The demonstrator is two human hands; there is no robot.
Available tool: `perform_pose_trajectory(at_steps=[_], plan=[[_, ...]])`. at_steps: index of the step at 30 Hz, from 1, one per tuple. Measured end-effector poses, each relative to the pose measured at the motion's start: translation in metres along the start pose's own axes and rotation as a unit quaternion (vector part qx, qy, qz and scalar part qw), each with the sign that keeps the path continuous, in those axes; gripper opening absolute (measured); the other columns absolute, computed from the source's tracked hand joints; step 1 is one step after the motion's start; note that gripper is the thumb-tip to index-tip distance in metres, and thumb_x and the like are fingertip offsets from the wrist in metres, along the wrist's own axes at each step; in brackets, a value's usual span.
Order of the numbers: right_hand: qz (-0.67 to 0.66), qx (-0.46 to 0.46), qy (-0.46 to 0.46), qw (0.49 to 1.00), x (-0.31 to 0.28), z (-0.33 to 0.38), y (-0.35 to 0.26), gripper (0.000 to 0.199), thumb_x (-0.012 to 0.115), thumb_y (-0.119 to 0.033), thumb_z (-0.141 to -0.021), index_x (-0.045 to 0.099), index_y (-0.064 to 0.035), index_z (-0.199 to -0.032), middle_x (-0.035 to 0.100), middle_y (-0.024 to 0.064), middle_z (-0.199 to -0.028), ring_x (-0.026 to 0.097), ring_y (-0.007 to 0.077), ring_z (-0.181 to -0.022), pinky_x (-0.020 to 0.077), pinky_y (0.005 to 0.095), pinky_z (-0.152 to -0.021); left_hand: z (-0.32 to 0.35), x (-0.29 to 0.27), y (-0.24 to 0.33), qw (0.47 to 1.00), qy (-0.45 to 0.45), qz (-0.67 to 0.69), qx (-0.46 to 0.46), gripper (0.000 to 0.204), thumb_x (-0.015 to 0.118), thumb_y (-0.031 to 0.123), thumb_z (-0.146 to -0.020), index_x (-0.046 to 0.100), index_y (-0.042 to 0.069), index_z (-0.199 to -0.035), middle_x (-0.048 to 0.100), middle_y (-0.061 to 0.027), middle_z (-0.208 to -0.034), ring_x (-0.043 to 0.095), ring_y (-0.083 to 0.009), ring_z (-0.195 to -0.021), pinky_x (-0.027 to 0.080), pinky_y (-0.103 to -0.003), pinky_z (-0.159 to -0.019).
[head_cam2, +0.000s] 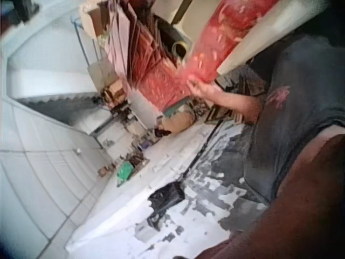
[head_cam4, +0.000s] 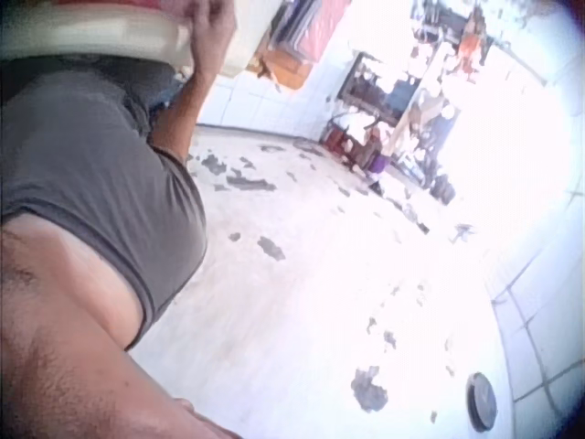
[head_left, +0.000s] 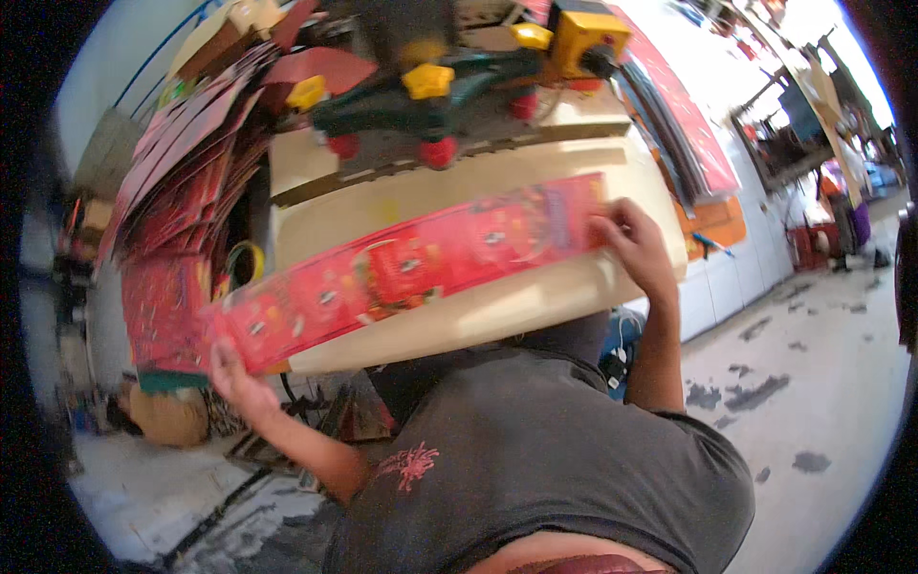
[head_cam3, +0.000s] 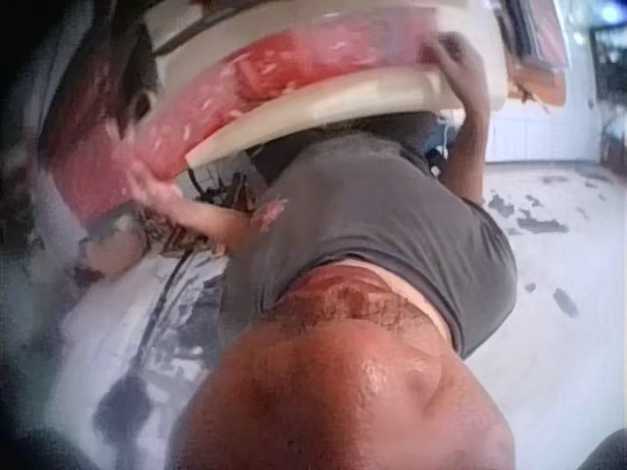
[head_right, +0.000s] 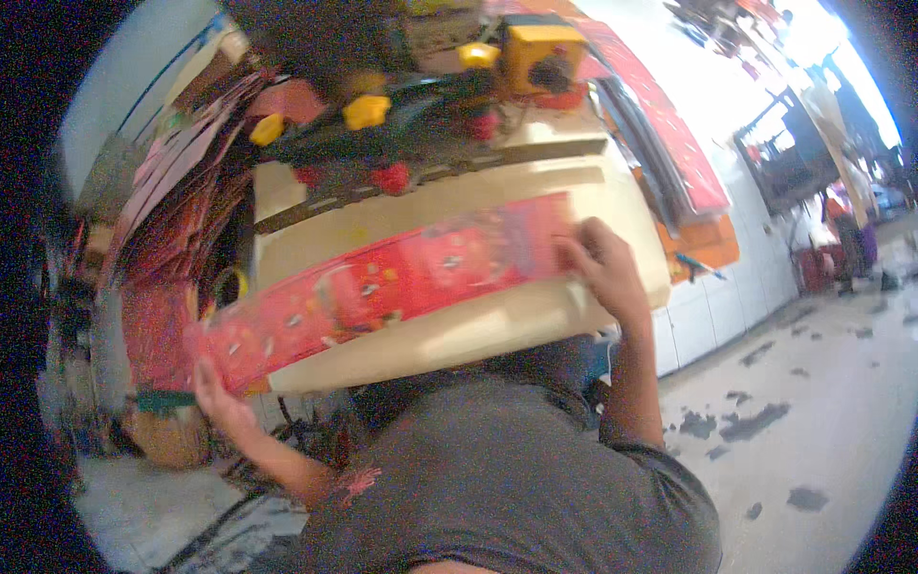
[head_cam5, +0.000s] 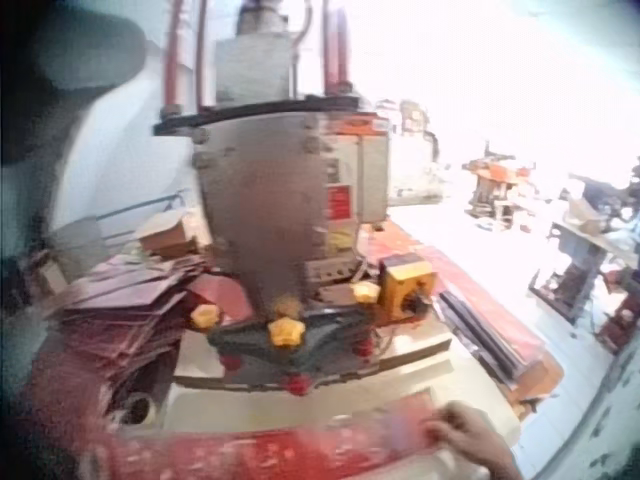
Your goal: The person takes printed packaging sleeves, positions them onto a heat sealing machine table, and seals them.
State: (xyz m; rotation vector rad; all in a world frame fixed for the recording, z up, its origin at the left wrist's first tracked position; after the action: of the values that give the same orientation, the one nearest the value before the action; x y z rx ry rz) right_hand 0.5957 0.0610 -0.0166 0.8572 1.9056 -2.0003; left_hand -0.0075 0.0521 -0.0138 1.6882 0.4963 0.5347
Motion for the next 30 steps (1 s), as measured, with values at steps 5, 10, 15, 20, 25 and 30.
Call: perform_pose_trajectory(at_steps=[5, 10, 15, 20, 25, 30], plan=[[-0.167, 0.033, 0.087, 0.982, -0.038, 0.003, 0.012, 0.024, 0.062, -0.029, -0.103, 0.063, -0.0072, -0.093, 0.051, -0.0047, -0.074, 0.047, 0.0045, -0.066, 0.0366, 0.0225, -0.056, 0.011, 0.047, 0.013, 0.982, -0.144, -0.122, 0.021, 0.034, 0.065, 0.025, -0.102, 0.067, -0.004, -0.119, 0.068, -0.0034, -0.108, 0.061, -0.0129, -0.102, 0.048, -0.029, -0.093], [-0.125, 0.019, 0.106, 0.986, -0.053, -0.013, 0.089, 0.026, 0.060, -0.029, -0.104, 0.061, -0.0049, -0.092, 0.054, -0.0038, -0.081, 0.047, 0.0054, -0.075, 0.0394, 0.0240, -0.063, 0.009, 0.075, 0.046, 0.948, -0.077, -0.270, 0.150, 0.028, 0.064, 0.021, -0.101, 0.070, -0.001, -0.118, 0.069, -0.0042, -0.103, 0.065, -0.0150, -0.096, 0.052, -0.030, -0.083], [-0.114, 0.016, 0.104, 0.988, -0.047, -0.009, 0.090, 0.022, 0.060, -0.026, -0.105, 0.060, -0.0070, -0.093, 0.051, -0.0068, -0.077, 0.042, 0.0027, -0.069, 0.0339, 0.0212, -0.058, 0.060, 0.132, 0.113, 0.961, -0.258, 0.028, 0.090, 0.039, 0.062, 0.032, -0.102, 0.069, -0.003, -0.117, 0.070, -0.0090, -0.089, 0.065, -0.0132, -0.075, 0.051, -0.026, -0.069], [-0.131, 0.027, 0.096, 0.986, -0.044, -0.015, 0.091, 0.029, 0.061, -0.031, -0.104, 0.059, -0.0034, -0.095, 0.054, -0.0016, -0.084, 0.046, 0.0068, -0.076, 0.0402, 0.0244, -0.066, 0.118, 0.149, 0.193, 0.770, -0.478, 0.279, 0.317, 0.043, 0.062, 0.047, -0.099, 0.066, 0.005, -0.091, 0.068, -0.0127, -0.079, 0.062, -0.0187, -0.059, 0.043, -0.028, -0.051], [-0.139, 0.025, 0.083, 0.986, -0.047, -0.013, 0.096, 0.031, 0.062, -0.032, -0.104, 0.059, -0.0026, -0.094, 0.054, -0.0009, -0.084, 0.046, 0.0077, -0.076, 0.0416, 0.0257, -0.067, 0.140, 0.159, 0.242, 0.726, -0.438, 0.288, 0.445, 0.030, 0.064, 0.044, -0.099, 0.072, 0.037, -0.127, 0.066, -0.0113, -0.072, 0.044, -0.0078, -0.043, 0.024, -0.021, -0.038], [-0.131, 0.007, 0.099, 0.986, -0.045, -0.014, 0.102, 0.032, 0.062, -0.032, -0.104, 0.059, -0.0033, -0.092, 0.055, -0.0004, -0.083, 0.046, 0.0081, -0.075, 0.0412, 0.0263, -0.066, 0.141, 0.168, 0.250, 0.644, -0.494, 0.328, 0.482, 0.027, 0.062, 0.038, -0.098, 0.070, 0.031, -0.122, 0.064, -0.0107, -0.069, 0.047, -0.0110, -0.045, 0.028, -0.023, -0.039]])
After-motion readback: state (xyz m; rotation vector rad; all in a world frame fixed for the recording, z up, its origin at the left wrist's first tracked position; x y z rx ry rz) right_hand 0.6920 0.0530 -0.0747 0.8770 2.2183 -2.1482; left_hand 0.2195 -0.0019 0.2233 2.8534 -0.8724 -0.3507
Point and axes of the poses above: each hand's wrist, its own z-axis away from the middle knuckle, its own x-axis out of the palm, y = z × x, the point moved 4 cm from there along -z, towards the middle knuckle
